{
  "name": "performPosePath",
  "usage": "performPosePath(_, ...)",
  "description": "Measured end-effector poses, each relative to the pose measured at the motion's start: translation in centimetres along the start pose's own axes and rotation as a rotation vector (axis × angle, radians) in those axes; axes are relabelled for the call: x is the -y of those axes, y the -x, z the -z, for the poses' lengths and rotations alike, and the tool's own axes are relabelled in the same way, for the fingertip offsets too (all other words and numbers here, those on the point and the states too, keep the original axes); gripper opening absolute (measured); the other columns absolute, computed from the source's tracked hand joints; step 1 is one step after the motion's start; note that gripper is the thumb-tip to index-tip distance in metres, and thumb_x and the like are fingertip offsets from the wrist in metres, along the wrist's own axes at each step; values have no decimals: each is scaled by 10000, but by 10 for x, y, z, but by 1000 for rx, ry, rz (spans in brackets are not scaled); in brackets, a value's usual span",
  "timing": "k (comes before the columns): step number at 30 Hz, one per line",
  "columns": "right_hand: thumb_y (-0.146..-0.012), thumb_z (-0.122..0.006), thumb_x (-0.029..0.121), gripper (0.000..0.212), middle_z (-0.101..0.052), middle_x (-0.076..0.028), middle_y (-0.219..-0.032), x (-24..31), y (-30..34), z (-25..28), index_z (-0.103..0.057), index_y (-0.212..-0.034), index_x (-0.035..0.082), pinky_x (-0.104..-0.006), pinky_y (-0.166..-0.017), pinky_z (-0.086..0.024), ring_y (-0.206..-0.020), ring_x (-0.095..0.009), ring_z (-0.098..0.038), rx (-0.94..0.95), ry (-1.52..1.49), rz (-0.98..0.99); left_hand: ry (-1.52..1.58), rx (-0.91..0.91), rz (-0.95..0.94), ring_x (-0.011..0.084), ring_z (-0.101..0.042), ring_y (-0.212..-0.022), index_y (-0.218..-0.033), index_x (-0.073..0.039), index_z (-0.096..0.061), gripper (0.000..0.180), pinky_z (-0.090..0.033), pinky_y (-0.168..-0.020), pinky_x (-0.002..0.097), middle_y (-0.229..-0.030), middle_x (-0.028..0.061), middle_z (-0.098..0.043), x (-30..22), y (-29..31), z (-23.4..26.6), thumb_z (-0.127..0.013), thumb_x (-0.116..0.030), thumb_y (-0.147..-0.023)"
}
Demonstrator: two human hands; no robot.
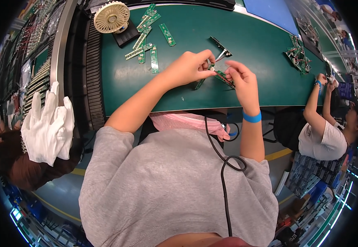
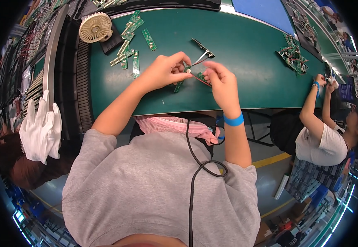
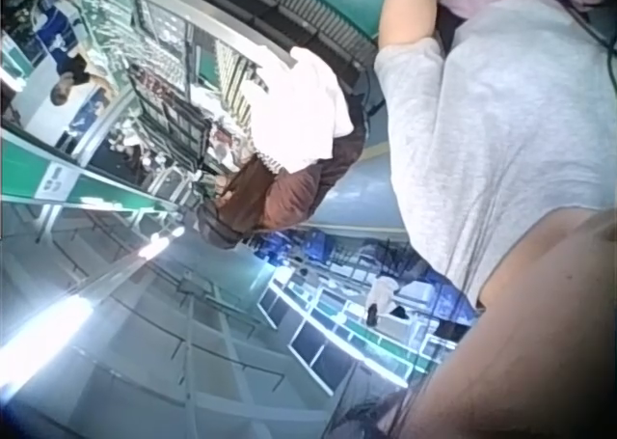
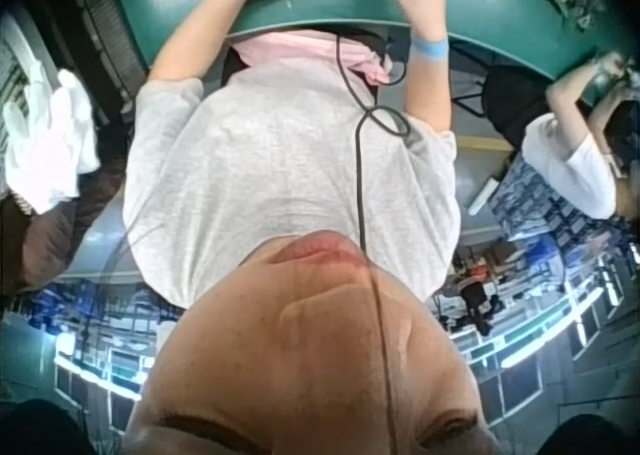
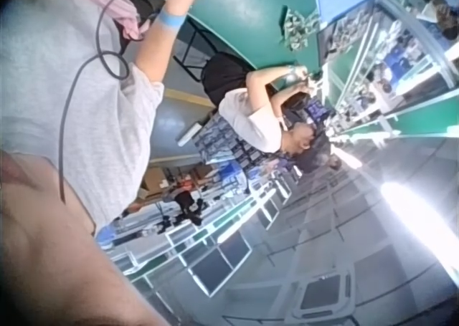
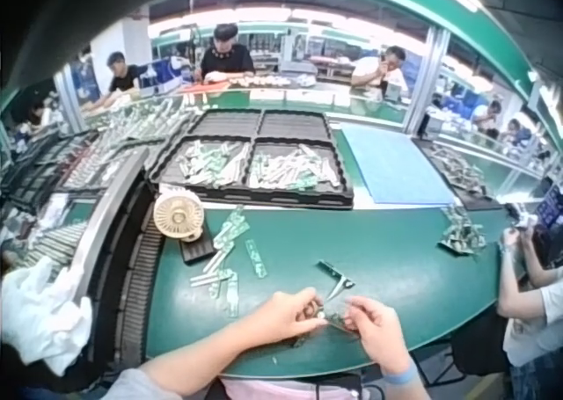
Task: The person assembles electronic components by connecting wire harnesses to circuit boards by hand and placing the assembled boards onto the workbench.
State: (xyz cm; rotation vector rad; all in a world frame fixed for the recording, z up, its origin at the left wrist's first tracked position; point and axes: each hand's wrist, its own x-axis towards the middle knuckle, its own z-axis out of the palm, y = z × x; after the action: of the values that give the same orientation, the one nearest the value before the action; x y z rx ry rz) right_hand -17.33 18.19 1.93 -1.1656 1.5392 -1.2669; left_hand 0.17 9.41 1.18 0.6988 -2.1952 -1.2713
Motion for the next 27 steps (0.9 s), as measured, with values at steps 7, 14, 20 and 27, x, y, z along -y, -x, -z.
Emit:
performPosePath(7,-854,-504,52,118,-601,-65,-758,8,1,-3,-563,-902,-37,-187,-581,-433,-627,-82,-537,-59,-167,-50,268,33,58,89,-564,-523,-929,-36,-497,231,-440,-472,219,-621,22,-537,-2,0,3,-647,-124,-777)
performPosePath(14,-837,-547,101,105,-549,-2,-694,15,-4,2,-567,-845,-2,-172,-521,-361,-600,-44,-487,187,-64,-236,454,-8,125,122,-611,-623,-1011,-15,-483,201,-477,-506,208,-775,64,-581,4,-3,1,-556,-104,-847)
performPosePath(20,-805,-531,52,86,-545,-13,-745,9,-11,-2,-573,-784,-21,-203,-598,-393,-671,-74,-496,183,-6,-87,792,-1,166,155,-628,-679,-1019,17,-447,198,-482,-514,218,-800,102,-594,10,-6,-4,-512,-102,-875)
performPosePath(27,-790,-523,33,93,-563,-28,-765,15,-9,-8,-578,-780,-41,-201,-612,-397,-692,-78,-510,140,-76,-133,861,-14,132,163,-625,-708,-1015,10,-447,187,-478,-549,224,-825,113,-592,12,-6,-5,-506,-103,-877)
